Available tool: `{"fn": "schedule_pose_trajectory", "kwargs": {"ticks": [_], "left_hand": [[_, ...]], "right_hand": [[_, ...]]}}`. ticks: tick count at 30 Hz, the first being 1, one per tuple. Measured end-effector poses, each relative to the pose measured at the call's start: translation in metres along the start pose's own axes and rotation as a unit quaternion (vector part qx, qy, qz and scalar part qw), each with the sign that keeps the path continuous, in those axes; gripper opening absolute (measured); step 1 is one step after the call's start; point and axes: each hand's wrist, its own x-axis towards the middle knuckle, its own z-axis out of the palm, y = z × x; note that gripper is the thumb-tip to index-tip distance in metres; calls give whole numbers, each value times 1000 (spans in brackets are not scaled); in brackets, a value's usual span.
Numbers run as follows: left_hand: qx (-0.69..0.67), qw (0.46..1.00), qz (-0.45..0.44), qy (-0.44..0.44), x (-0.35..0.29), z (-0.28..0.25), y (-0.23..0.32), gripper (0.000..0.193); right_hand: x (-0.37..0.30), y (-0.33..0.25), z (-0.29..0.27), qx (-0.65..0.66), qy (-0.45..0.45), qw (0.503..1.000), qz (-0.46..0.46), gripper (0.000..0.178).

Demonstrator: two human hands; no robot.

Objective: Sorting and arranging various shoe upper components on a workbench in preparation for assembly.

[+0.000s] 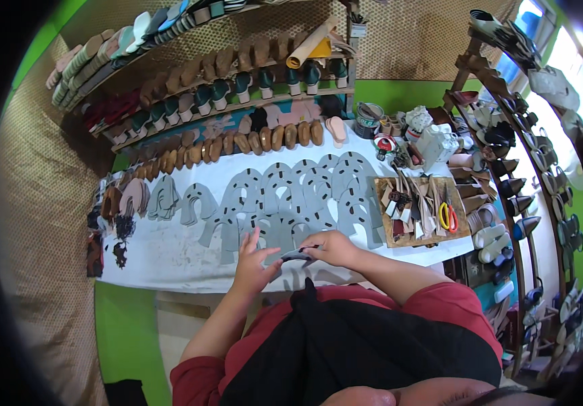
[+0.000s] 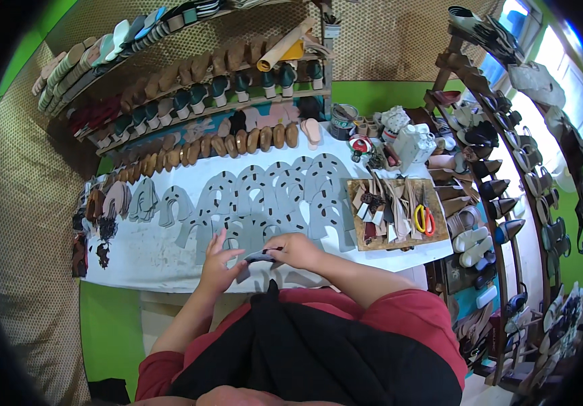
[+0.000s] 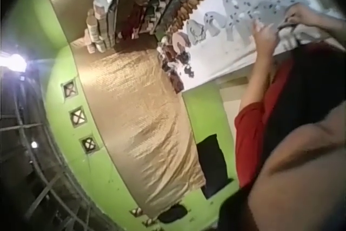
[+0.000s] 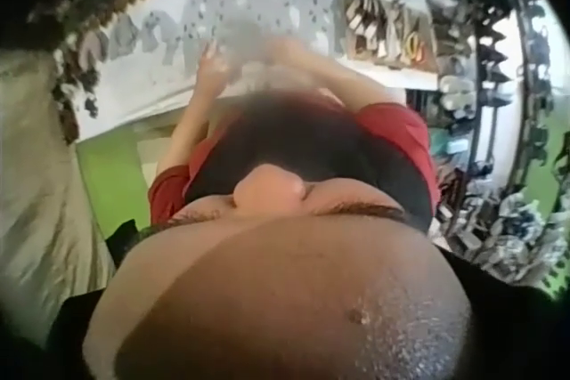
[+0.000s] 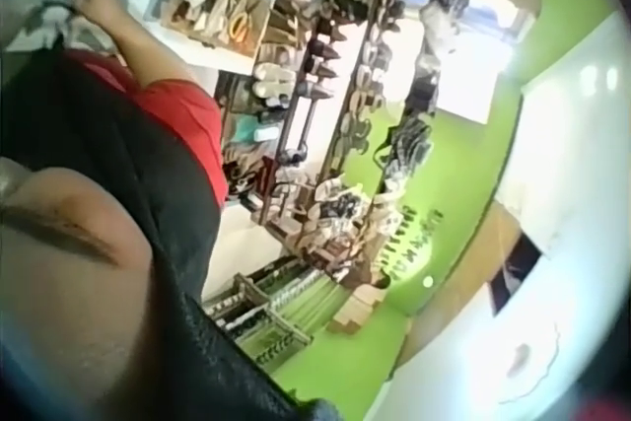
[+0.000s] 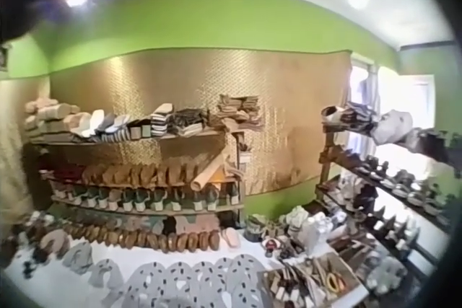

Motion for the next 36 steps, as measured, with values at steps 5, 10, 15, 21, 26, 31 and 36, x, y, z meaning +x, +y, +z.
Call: {"fn": "schedule_pose_trajectory", "kwargs": {"ticks": [5, 10, 15, 21, 26, 31, 36], "left_hand": [[1, 1000, -1, -18, 11, 8, 2, 33], [-4, 1000, -3, -15, 15, 12, -4, 32], [8, 1000, -16, -24, 21, 15, -1, 31], [43, 998, -37, -35, 12, 1, -17, 32], [54, 995, -77, -23, -1, -19, -50, 33], [48, 993, -104, -13, -4, -33, -117, 35], [59, 976, -208, 28, 9, -48, -212, 45]], "right_hand": [[-27, -6, -44, -83, -7, 996, 34, 20], [-6, 25, -80, -102, -38, 991, 77, 20], [42, 126, -91, -173, 95, 966, 164, 33], [46, 137, -27, -273, 136, 935, 181, 62], [4, 125, 29, -440, -12, 885, 152, 72], [3, 126, 32, -445, -74, 877, 167, 73], [4, 123, 33, -458, -84, 862, 200, 74]]}}
